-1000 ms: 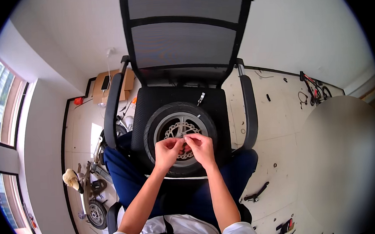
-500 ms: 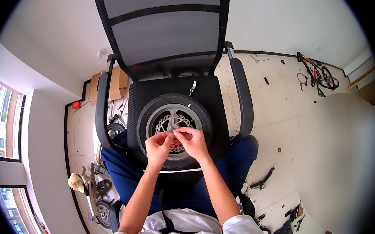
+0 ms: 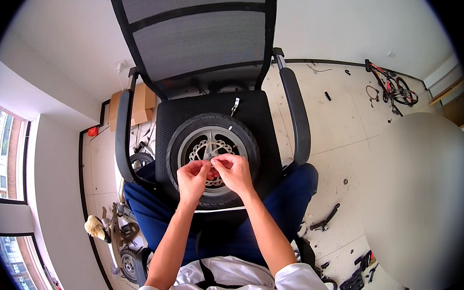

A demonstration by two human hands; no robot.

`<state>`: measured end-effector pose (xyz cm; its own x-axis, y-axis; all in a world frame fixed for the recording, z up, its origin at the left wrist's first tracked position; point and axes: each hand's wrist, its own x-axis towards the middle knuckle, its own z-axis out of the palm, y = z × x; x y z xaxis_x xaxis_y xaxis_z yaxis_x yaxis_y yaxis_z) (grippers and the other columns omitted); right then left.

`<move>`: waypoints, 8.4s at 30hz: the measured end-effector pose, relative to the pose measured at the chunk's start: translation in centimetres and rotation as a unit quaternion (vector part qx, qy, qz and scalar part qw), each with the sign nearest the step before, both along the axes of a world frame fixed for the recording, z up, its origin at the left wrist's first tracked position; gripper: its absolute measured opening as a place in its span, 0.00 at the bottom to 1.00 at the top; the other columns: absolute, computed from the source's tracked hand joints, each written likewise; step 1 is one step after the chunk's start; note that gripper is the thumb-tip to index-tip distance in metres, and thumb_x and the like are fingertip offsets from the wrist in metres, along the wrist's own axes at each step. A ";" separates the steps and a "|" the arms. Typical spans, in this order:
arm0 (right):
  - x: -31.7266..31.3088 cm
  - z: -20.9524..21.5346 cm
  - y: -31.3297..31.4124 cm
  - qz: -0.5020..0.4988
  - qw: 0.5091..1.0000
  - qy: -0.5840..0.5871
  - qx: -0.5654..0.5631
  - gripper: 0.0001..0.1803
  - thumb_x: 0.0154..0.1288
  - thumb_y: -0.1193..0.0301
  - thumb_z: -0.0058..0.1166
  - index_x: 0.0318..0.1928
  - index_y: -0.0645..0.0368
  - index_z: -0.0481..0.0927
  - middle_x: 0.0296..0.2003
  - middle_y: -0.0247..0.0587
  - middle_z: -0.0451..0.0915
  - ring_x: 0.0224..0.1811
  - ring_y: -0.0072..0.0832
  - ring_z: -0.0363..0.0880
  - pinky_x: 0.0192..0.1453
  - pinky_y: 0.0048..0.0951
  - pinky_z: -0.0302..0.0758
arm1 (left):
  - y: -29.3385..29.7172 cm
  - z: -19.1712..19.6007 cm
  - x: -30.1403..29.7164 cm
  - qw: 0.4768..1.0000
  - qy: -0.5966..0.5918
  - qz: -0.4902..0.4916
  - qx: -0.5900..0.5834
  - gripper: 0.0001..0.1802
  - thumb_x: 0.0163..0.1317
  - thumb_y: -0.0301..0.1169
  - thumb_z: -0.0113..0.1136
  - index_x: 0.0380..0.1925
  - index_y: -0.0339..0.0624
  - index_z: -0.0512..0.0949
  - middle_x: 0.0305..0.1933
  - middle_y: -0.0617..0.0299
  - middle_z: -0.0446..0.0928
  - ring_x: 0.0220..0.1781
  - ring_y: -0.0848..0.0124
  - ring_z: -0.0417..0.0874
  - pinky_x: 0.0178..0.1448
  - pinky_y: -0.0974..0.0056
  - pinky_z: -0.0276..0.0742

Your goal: The person sits on the floor and assembles a wheel by hand, attaching a brake disc and tightening fasteners on the hub. The person handles the wheel and small hardware components throughout the clip.

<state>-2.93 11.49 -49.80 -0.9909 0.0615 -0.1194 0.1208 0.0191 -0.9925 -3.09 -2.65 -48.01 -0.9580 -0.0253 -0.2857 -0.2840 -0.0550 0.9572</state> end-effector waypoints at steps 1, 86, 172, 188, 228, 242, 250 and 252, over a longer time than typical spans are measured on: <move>0.1 -0.1 0.0 -0.001 1.000 -0.002 -0.003 0.08 0.70 0.76 0.60 0.41 0.72 0.84 0.33 0.43 0.88 0.33 0.25 0.87 0.38 0.26 0.85 | 0.0 -0.2 0.1 1.000 0.000 0.002 0.000 0.09 0.69 0.23 0.61 0.37 0.25 0.84 0.31 0.54 0.86 0.31 0.72 0.87 0.37 0.70 0.83; 2.6 2.3 0.6 0.023 0.969 0.125 0.212 0.15 0.64 0.71 0.65 0.49 0.61 0.80 0.21 0.37 0.81 0.18 0.22 0.76 0.25 0.24 0.72 | -0.5 -2.1 -0.3 0.951 0.224 -0.067 -0.203 0.11 0.59 0.20 0.67 0.43 0.35 0.87 0.33 0.53 0.82 0.29 0.64 0.85 0.36 0.65 0.80; 2.1 -3.2 2.7 0.207 0.974 -0.062 0.071 0.42 0.72 0.73 0.59 0.80 0.53 0.53 0.39 0.35 0.83 0.27 0.17 0.71 0.28 0.20 0.67 | -4.4 -1.9 3.1 0.805 0.323 -0.217 -0.448 0.40 0.55 0.38 0.69 0.70 0.50 0.69 0.49 0.58 0.80 0.53 0.58 0.80 0.54 0.56 0.75; 2.5 -3.1 4.3 0.170 0.975 0.011 0.141 0.22 0.74 0.67 0.60 0.63 0.58 0.72 0.34 0.34 0.82 0.28 0.17 0.73 0.30 0.21 0.69 | -4.5 -1.9 3.5 0.801 0.320 -0.232 -0.450 0.47 0.54 0.30 0.65 0.77 0.54 0.60 0.45 0.57 0.82 0.50 0.56 0.84 0.56 0.55 0.79; 2.5 0.9 1.9 0.116 0.967 0.059 0.220 0.23 0.66 0.72 0.64 0.60 0.62 0.78 0.26 0.40 0.85 0.23 0.24 0.82 0.30 0.27 0.77 | -4.8 1.6 2.4 0.894 0.202 -0.262 -0.303 0.36 0.63 0.25 0.60 0.73 0.59 0.68 0.37 0.55 0.84 0.31 0.61 0.86 0.40 0.59 0.83; 0.1 0.6 -0.5 0.034 0.913 0.186 0.362 0.07 0.63 0.68 0.66 0.37 0.56 0.84 0.30 0.39 0.84 0.30 0.39 0.85 0.33 0.37 0.80 | -4.9 1.0 2.0 0.793 0.353 -0.222 -0.444 0.36 0.57 0.23 0.60 0.69 0.53 0.72 0.28 0.56 0.79 0.32 0.55 0.84 0.39 0.53 0.81; -0.2 2.0 0.3 0.113 0.875 0.206 0.422 0.05 0.63 0.70 0.61 0.35 0.58 0.81 0.31 0.47 0.80 0.33 0.51 0.80 0.35 0.45 0.77 | -5.5 0.7 2.8 0.820 0.298 -0.245 -0.423 0.42 0.55 0.29 0.61 0.74 0.58 0.66 0.33 0.52 0.83 0.35 0.51 0.86 0.39 0.50 0.83; 1.8 0.8 1.7 0.118 0.873 0.219 0.419 0.05 0.63 0.71 0.61 0.35 0.60 0.82 0.27 0.49 0.77 0.30 0.52 0.79 0.34 0.45 0.76 | -4.4 -0.6 4.6 0.805 0.317 -0.262 -0.426 0.44 0.56 0.29 0.60 0.76 0.57 0.62 0.32 0.52 0.81 0.35 0.52 0.85 0.40 0.49 0.82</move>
<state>-1.14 13.18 -48.98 -0.9272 -0.2672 0.2625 -0.3723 0.7338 -0.5682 1.52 -7.01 -48.65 -0.8471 0.5026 0.1728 0.5073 0.6677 0.5448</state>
